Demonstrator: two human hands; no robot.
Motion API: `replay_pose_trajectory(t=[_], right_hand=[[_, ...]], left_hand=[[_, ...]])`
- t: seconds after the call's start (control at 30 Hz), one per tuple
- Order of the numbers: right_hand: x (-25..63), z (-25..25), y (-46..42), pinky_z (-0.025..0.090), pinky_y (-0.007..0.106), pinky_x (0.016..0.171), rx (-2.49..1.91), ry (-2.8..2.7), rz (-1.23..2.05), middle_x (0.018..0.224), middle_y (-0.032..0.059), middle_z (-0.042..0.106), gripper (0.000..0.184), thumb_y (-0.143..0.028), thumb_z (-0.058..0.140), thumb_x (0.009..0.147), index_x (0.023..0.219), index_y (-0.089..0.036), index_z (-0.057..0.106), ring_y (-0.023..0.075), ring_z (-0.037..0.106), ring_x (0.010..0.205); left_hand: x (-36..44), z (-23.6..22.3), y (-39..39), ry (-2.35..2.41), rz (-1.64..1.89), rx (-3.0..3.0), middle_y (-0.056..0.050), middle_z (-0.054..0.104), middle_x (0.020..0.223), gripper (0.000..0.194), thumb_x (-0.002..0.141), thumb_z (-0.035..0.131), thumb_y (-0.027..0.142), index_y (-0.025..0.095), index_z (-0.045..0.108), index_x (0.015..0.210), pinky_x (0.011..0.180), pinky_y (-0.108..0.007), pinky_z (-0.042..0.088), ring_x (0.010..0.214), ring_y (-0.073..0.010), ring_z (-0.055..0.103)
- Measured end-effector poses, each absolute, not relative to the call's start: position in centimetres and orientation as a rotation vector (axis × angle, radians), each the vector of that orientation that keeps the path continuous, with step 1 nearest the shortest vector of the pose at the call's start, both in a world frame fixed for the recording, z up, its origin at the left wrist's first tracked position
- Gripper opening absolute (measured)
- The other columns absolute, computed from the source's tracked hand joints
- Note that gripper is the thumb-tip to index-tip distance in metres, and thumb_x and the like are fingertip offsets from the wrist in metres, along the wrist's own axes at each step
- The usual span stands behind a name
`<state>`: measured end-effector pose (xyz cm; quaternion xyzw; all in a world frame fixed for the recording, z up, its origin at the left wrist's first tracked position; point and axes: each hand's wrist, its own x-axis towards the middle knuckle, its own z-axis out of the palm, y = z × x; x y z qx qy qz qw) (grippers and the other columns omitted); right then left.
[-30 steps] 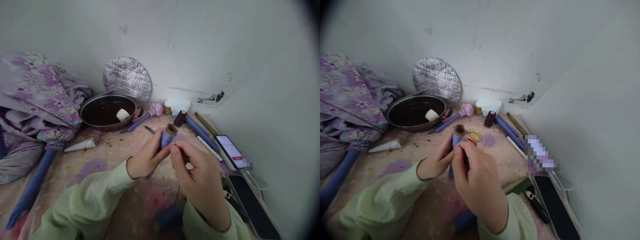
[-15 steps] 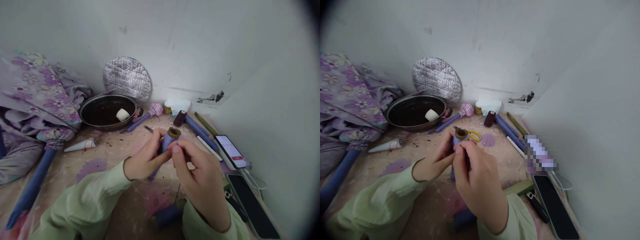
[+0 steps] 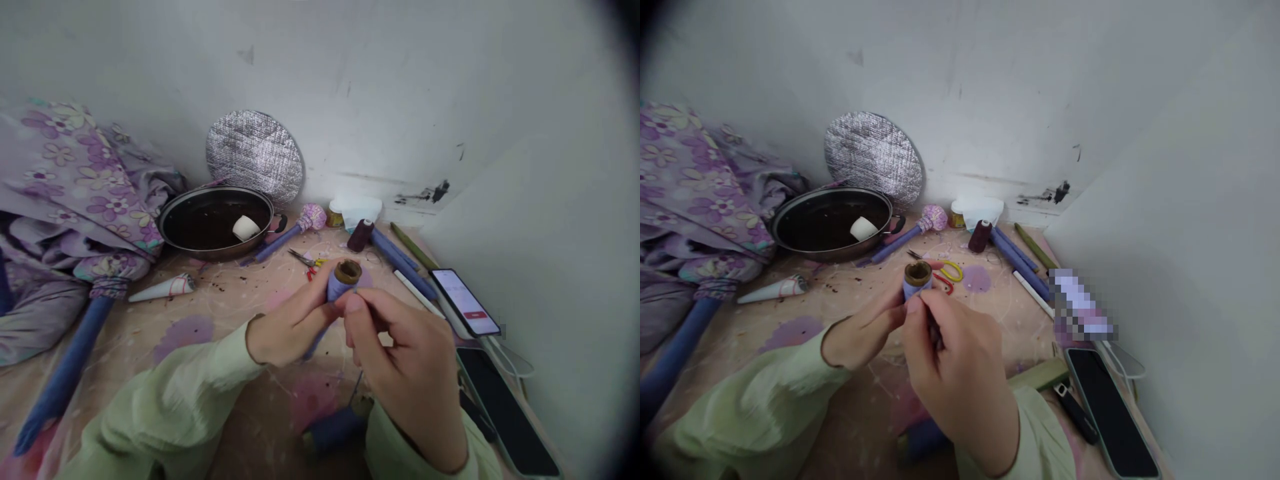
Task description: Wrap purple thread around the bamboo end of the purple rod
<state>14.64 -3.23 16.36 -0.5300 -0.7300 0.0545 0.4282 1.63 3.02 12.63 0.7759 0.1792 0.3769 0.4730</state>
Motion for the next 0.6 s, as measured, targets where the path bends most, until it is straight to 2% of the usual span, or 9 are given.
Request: replay_pose_trajectory(t=[0.1, 0.2, 0.4, 0.6], right_hand=[[14.6, 16.4, -3.2, 0.033, 0.021, 0.042, -1.344, -1.821, 0.159, 0.05, -0.0034, 0.049, 0.023, -0.018, 0.045, 0.086, 0.065, -0.015, 0.054, 0.0069, 0.047, 0.042], [14.6, 16.3, -3.1, 0.034, 0.02, 0.042, -1.342, -1.817, 0.18, 0.051, -0.0029, 0.05, 0.021, -0.018, 0.045, 0.085, 0.068, -0.015, 0.056, 0.0076, 0.049, 0.044], [14.5, 16.4, -3.0, 0.035, 0.02, 0.041, -1.31, -1.811, 0.161, 0.051, -0.0028, 0.051, 0.022, -0.017, 0.045, 0.085, 0.065, -0.016, 0.055, 0.0076, 0.049, 0.043], [14.3, 16.3, -3.0, 0.036, 0.019, 0.041, -1.311, -1.825, 0.188, 0.05, -0.0033, 0.052, 0.018, -0.017, 0.046, 0.084, 0.071, -0.016, 0.058, 0.0078, 0.05, 0.043]], left_hand=[[1.7, 12.5, 3.0, 0.45, 0.947, 1.898, -0.007, 0.051, 0.104, 0.031, 0.092, 0.033, 0.034, 0.019, 0.041, 0.118, 0.091, -0.035, 0.037, 0.097, -0.0184, 0.047], [1.7, 12.2, 3.3, 0.456, 0.963, 1.829, -0.007, 0.052, 0.101, 0.031, 0.089, 0.041, 0.039, 0.019, 0.044, 0.112, 0.087, -0.037, 0.039, 0.095, -0.0199, 0.049], [1.9, 11.5, 3.5, 0.356, 0.961, 1.601, -0.004, 0.049, 0.096, 0.023, 0.086, 0.05, 0.031, 0.021, 0.038, 0.101, 0.078, -0.032, 0.043, 0.085, -0.0148, 0.051], [1.8, 11.7, 3.4, 0.423, 0.92, 1.749, -0.007, 0.047, 0.102, 0.034, 0.088, 0.044, 0.032, 0.02, 0.033, 0.118, 0.087, -0.037, 0.04, 0.095, -0.018, 0.047]])
